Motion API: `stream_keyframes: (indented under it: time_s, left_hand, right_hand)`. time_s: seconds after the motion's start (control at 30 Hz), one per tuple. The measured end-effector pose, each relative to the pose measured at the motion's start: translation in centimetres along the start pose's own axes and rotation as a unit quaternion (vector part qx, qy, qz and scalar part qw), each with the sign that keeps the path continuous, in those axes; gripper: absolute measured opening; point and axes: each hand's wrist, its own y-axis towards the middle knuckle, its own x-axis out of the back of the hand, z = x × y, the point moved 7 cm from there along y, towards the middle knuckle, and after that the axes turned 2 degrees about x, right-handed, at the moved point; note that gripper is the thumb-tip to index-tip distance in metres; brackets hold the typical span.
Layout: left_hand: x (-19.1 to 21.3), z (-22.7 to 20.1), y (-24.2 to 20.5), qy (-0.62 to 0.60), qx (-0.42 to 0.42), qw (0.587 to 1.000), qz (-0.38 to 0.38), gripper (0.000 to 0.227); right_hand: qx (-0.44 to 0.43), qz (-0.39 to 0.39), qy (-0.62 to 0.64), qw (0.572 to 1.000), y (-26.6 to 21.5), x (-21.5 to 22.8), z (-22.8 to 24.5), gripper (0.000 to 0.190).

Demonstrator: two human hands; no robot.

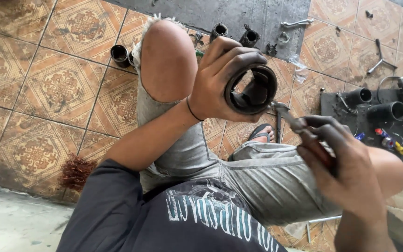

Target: The person sits on the floor and uses pliers to pull and adjust internal components inside a cylindrical metal part. They repeatedly grip and rotate the part while manipulating the inner mechanism with the pliers.

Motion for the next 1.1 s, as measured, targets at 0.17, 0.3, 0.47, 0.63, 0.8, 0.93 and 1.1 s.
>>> stream_keyframes:
  time_s: [0.17,0.3,0.47,0.63,0.8,0.93,1.1]
  left_hand:
    - [-0.3,0.0,-0.7,0.080,0.009,0.997,-0.021,0.082]
    - [0.1,-0.7,-0.1,0.115,0.003,0.992,-0.051,0.080]
    - [0.2,-0.7,-0.4,0.121,0.006,0.992,-0.044,0.082]
    - [0.4,-0.5,-0.6,0.125,0.007,0.991,-0.046,0.078]
    - [0.5,-0.6,-0.5,0.121,0.008,0.992,-0.045,0.078]
    - [0.5,-0.5,-0.7,0.130,0.004,0.990,-0.049,0.076]
    - [0.4,-0.2,-1.0,0.131,0.013,0.990,-0.042,0.081]
  right_hand:
    - [0.034,-0.014,-0.245,0.969,1.5,-0.9,3.8,0.022]
    - [0.061,-0.014,-0.389,0.919,2.4,-0.9,5.4,0.030]
    - [0.068,-0.001,-0.435,0.898,2.7,-1.5,5.7,0.037]
    - [0.076,-0.003,-0.427,0.901,2.9,-1.8,5.7,0.036]
    - [0.089,-0.014,-0.423,0.902,3.1,-1.8,6.2,0.030]
    - [0.098,-0.025,-0.429,0.898,3.4,-1.6,6.7,0.026]
    - [0.132,-0.026,-0.437,0.889,3.6,-1.5,7.2,0.027]
